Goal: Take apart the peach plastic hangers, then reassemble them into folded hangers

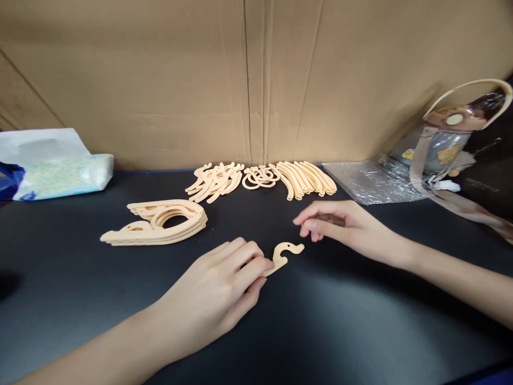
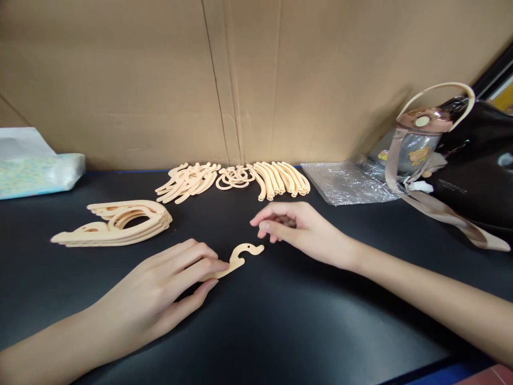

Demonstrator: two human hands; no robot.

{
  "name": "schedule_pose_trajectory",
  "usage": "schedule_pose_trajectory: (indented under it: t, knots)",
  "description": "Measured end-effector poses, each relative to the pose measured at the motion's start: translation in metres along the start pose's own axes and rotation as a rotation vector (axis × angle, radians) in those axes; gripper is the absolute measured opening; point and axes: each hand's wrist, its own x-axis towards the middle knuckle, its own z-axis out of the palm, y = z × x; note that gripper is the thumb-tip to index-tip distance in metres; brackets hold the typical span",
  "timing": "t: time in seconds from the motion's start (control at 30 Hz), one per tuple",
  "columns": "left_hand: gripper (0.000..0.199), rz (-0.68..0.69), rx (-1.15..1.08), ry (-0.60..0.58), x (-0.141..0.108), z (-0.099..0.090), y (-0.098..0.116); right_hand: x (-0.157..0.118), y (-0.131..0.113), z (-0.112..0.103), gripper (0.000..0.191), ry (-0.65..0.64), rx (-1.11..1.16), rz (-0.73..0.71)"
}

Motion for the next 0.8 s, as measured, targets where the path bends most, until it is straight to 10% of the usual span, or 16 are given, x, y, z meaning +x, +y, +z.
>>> schedule_pose_trajectory:
  t: [0.23, 0.43, 0.8]
  knots:
    - [0.014, 0.012, -0.081, -0.044, 0.001, -0.005, 0.003, 0.113, -0.008, -0.019, 0.021, 0.139, -0.617, -0.368]
    - [0.017, 0.015, -0.097, -0.044, 0.001, -0.005, 0.002, 0.204, -0.011, -0.006, 0.028, 0.082, -0.861, -0.328]
    - [0.017, 0.003, -0.111, -0.066, -0.001, -0.006, 0.003, 0.246, -0.021, 0.001, 0.025, -0.073, -0.911, -0.144]
